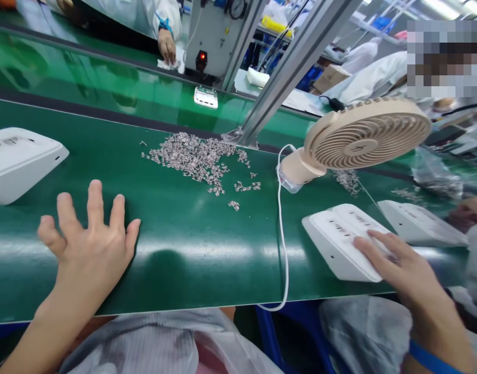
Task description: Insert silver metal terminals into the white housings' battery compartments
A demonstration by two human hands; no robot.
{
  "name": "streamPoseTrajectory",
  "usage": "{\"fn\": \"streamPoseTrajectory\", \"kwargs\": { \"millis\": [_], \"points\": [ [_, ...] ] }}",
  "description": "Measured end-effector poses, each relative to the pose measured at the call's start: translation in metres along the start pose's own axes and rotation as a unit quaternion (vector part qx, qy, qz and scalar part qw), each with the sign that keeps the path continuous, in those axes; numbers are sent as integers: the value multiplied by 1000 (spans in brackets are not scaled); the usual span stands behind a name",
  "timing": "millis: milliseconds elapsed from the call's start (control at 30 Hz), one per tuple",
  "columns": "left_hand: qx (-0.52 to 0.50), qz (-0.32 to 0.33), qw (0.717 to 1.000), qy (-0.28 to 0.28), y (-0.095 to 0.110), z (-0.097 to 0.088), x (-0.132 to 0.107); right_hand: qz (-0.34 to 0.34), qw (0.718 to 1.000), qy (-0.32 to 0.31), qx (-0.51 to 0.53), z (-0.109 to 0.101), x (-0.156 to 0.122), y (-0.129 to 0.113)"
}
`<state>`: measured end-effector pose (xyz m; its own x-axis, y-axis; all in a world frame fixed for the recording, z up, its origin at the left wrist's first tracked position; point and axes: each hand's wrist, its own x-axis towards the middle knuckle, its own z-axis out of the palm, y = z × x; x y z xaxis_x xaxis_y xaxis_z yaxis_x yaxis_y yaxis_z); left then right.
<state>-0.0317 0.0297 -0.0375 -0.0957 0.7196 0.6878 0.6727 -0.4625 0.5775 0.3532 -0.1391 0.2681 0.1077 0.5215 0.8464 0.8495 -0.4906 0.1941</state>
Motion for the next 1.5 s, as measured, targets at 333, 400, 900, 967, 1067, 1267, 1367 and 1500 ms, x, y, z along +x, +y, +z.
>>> {"fn": "streamPoseTrajectory", "kwargs": {
  "millis": [333,400,900,967,1067,1267,1367,1500],
  "points": [
    [111,104,986,67,7,7,-8,165,976,68,121,-7,-121,-103],
    [112,112,984,79,14,6,-10,194,968,101,119,-11,-125,-109],
    [-123,164,974,98,36,-6,-30,-321,873,-209,301,39,-75,-245],
    [-105,154,976,116,30,-6,-32,-320,898,-158,259,62,-49,-253],
    [-106,131,979,111,22,-8,-35,-359,909,-116,176,96,-24,-257],
    [-123,82,989,-7,3,-12,-35,-399,913,-32,80,112,-26,-255],
    [-115,97,988,-15,1,-9,-33,-402,913,-38,64,108,-29,-254],
    [-58,71,993,71,10,-10,-34,-396,914,-47,77,104,-28,-256]
  ]
}}
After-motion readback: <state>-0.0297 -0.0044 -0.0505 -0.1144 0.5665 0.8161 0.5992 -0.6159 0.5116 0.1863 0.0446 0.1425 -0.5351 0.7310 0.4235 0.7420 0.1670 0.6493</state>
